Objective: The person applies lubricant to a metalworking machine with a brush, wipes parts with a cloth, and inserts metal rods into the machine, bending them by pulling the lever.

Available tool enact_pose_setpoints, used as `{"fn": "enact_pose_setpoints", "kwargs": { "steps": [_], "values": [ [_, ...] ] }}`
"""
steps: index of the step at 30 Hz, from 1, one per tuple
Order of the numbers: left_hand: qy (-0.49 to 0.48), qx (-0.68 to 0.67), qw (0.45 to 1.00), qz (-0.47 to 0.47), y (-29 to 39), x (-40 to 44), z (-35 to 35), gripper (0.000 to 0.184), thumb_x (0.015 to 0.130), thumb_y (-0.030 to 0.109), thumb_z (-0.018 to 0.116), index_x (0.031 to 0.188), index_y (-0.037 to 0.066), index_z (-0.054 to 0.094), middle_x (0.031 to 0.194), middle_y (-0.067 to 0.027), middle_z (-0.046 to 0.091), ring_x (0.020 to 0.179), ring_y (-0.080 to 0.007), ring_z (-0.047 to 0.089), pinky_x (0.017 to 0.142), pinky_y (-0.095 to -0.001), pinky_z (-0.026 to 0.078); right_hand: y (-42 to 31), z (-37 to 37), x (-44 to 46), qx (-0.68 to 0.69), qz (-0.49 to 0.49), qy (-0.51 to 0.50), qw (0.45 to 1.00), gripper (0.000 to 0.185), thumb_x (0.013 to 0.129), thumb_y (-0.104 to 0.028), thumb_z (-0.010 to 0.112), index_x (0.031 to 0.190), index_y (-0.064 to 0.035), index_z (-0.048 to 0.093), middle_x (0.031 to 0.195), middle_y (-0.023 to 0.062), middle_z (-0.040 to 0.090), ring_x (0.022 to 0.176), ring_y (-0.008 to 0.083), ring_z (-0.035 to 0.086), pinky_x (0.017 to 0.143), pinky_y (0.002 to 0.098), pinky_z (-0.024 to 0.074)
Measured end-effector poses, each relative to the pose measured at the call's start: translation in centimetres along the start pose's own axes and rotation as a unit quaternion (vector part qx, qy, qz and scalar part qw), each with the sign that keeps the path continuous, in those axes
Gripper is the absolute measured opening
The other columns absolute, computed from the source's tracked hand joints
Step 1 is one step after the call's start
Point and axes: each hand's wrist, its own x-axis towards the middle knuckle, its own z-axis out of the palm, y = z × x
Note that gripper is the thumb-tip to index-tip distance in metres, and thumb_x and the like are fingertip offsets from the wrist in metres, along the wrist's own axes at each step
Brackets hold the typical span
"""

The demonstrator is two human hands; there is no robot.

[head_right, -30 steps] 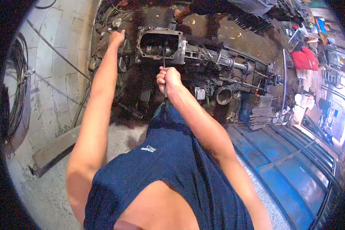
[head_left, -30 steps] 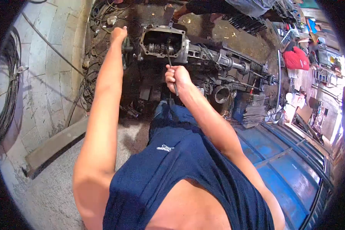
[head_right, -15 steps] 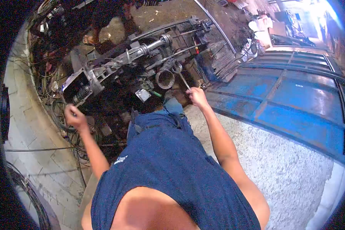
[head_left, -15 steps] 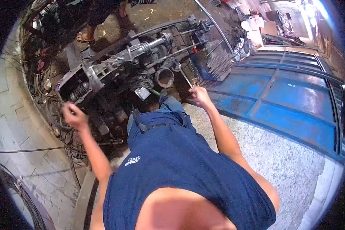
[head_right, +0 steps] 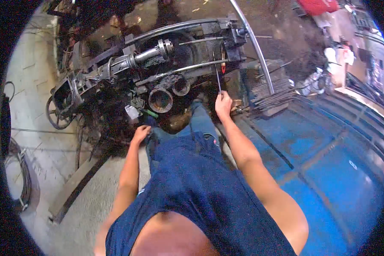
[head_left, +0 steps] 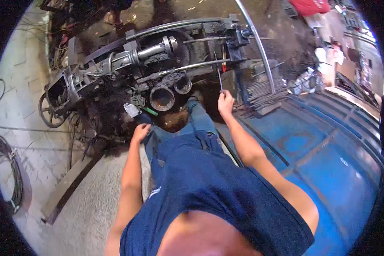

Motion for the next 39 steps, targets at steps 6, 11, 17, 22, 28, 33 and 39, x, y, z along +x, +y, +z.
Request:
{"fn": "enact_pose_setpoints", "kwargs": {
  "steps": [6, 11, 17, 22, 28, 33, 39],
  "values": [
    [0.094, -0.363, 0.911, -0.172, 6.7, 1.2, 6.5, 0.056, 0.085, 0.022, 0.057, 0.136, 0.007, 0.04, 0.125, -0.0056, 0.054, 0.113, -0.0195, 0.052, 0.087, -0.0396, 0.043, -0.3, 4.5, 8.2, 0.077, -0.055, 0.103, 0.99, 0.019, 0.079, -0.006, 0.06, 0.095, 0.0029, 0.064, 0.09, 0.0181, 0.061, 0.084, 0.035, 0.06, 0.077, 0.0419, 0.0476],
    [0.112, -0.488, 0.854, -0.14, 7.7, 3.3, 7.0, 0.026, 0.082, 0.022, 0.054, 0.107, 0.013, 0.051, 0.109, -0.0005, 0.055, 0.107, -0.0162, 0.05, 0.089, -0.04, 0.039, -1.6, 6.3, 11.4, 0.083, -0.007, 0.176, 0.981, 0.015, 0.077, -0.004, 0.064, 0.09, 0.0027, 0.065, 0.091, 0.0187, 0.061, 0.082, 0.0345, 0.061, 0.076, 0.0423, 0.048],
    [0.205, -0.538, 0.811, -0.102, 10.1, -0.2, 6.9, 0.031, 0.089, 0.041, 0.055, 0.084, 0.011, 0.051, 0.063, 0.0001, 0.044, 0.055, -0.015, 0.047, 0.063, -0.0342, 0.048, -2.1, 5.1, 10.7, 0.167, -0.008, 0.144, 0.975, 0.017, 0.078, -0.001, 0.063, 0.094, 0.0026, 0.062, 0.095, 0.0127, 0.056, 0.076, 0.0247, 0.059, 0.071, 0.0353, 0.0484],
    [0.199, -0.596, 0.772, 0.095, 15.2, -6.7, 5.0, 0.037, 0.094, 0.043, 0.046, 0.082, 0.008, 0.051, 0.058, 0.0036, 0.033, 0.051, -0.0124, 0.037, 0.055, -0.0322, 0.038, -1.2, 1.0, 7.6, 0.263, -0.04, 0.069, 0.961, 0.015, 0.083, -0.001, 0.061, 0.097, 0.0031, 0.062, 0.092, 0.0051, 0.059, 0.073, 0.0102, 0.054, 0.065, 0.0239, 0.0458],
    [0.354, -0.306, 0.852, 0.236, 20.8, -6.7, 1.4, 0.031, 0.1, 0.026, 0.045, 0.079, 0.005, 0.052, 0.061, 0.0051, 0.037, 0.055, -0.0056, 0.034, 0.051, -0.0234, 0.028, -1.2, -4.6, 17.9, 0.516, -0.116, 0.15, 0.836, 0.022, 0.087, -0.004, 0.059, 0.108, 0.0035, 0.057, 0.094, 0.011, 0.06, 0.083, 0.0164, 0.058, 0.075, 0.029, 0.0502],
    [0.421, -0.234, 0.798, 0.362, 26.2, -1.2, -5.9, 0.03, 0.1, 0.025, 0.045, 0.088, 0.002, 0.061, 0.068, 0.0032, 0.047, 0.062, -0.0058, 0.042, 0.056, -0.0227, 0.034, -8.5, -7.4, 25.8, 0.585, -0.215, 0.067, 0.779, 0.024, 0.092, -0.004, 0.053, 0.113, 0.0069, 0.056, 0.106, 0.0176, 0.06, 0.099, 0.0253, 0.06, 0.093, 0.0368, 0.0493],
    [0.442, -0.2, 0.793, 0.368, 30.7, 6.1, -12.7, 0.044, 0.1, 0.033, 0.036, 0.098, -0.002, 0.062, 0.083, -0.0076, 0.064, 0.078, -0.0158, 0.06, 0.075, -0.0301, 0.047, -10.2, -5.6, 28.9, 0.506, -0.211, -0.149, 0.823, 0.056, 0.102, -0.036, 0.024, 0.118, 0.0032, 0.061, 0.108, 0.0124, 0.066, 0.098, 0.0193, 0.059, 0.093, 0.0315, 0.0411]
  ]
}}
